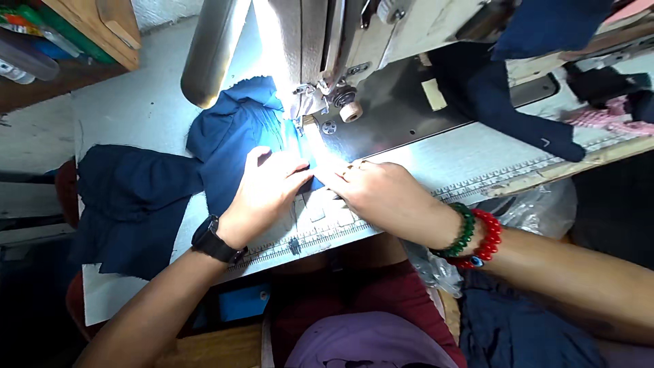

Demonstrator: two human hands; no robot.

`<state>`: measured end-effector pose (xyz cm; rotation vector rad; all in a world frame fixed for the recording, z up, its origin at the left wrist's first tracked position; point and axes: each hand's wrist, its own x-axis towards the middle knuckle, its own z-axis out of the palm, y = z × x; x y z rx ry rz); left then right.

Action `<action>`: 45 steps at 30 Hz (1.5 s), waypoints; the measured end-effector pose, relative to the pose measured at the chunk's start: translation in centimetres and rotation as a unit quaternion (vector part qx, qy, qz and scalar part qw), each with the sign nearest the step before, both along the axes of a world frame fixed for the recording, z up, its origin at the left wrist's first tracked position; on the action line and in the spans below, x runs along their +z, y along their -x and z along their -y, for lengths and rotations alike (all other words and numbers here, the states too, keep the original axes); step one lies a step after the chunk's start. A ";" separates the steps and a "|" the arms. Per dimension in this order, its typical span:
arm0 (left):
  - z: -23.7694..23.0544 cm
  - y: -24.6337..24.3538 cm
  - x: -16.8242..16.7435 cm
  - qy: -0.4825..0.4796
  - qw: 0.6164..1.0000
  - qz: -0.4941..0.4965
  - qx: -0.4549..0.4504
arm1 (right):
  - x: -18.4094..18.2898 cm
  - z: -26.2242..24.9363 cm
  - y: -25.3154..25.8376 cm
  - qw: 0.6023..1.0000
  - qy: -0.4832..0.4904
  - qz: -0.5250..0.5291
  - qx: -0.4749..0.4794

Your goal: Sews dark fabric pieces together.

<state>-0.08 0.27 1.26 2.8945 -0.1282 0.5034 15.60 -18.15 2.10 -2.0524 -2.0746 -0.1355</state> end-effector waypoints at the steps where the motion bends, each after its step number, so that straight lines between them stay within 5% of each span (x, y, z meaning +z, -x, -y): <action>1: -0.5 -0.4 0.1 -0.004 1.000 -0.002 -0.002 | 0.0 -0.4 -0.2 1.000 0.003 0.009 -0.002; 6: -3.3 -2.2 0.1 -0.025 1.000 0.000 0.004 | 0.6 -2.2 -1.0 1.000 0.005 0.016 -0.022; 10: -4.9 -3.2 -0.1 -0.039 0.999 0.020 0.001 | 1.6 -1.4 -0.8 0.991 0.014 -0.100 -0.085; 14: -5.4 -3.3 -0.4 0.015 0.999 0.027 0.023 | 0.4 -1.0 -2.3 0.994 -0.028 -0.067 -0.082; 19: -5.3 -3.2 -0.3 0.033 0.999 0.019 0.024 | 0.9 7.8 -8.2 0.955 -0.191 -0.065 -0.216; 24: -5.6 -3.2 -0.2 0.026 0.999 0.017 0.012 | 1.2 14.1 -15.5 0.909 -0.190 -0.052 -0.368; 31: -6.0 -3.6 -0.3 0.010 0.999 0.025 0.032 | -2.5 13.5 -16.1 0.896 -0.238 -0.065 -0.369; 45: -5.9 -3.7 -0.8 0.057 0.997 0.042 0.040 | -1.9 14.2 -17.0 0.907 -0.225 -0.075 -0.347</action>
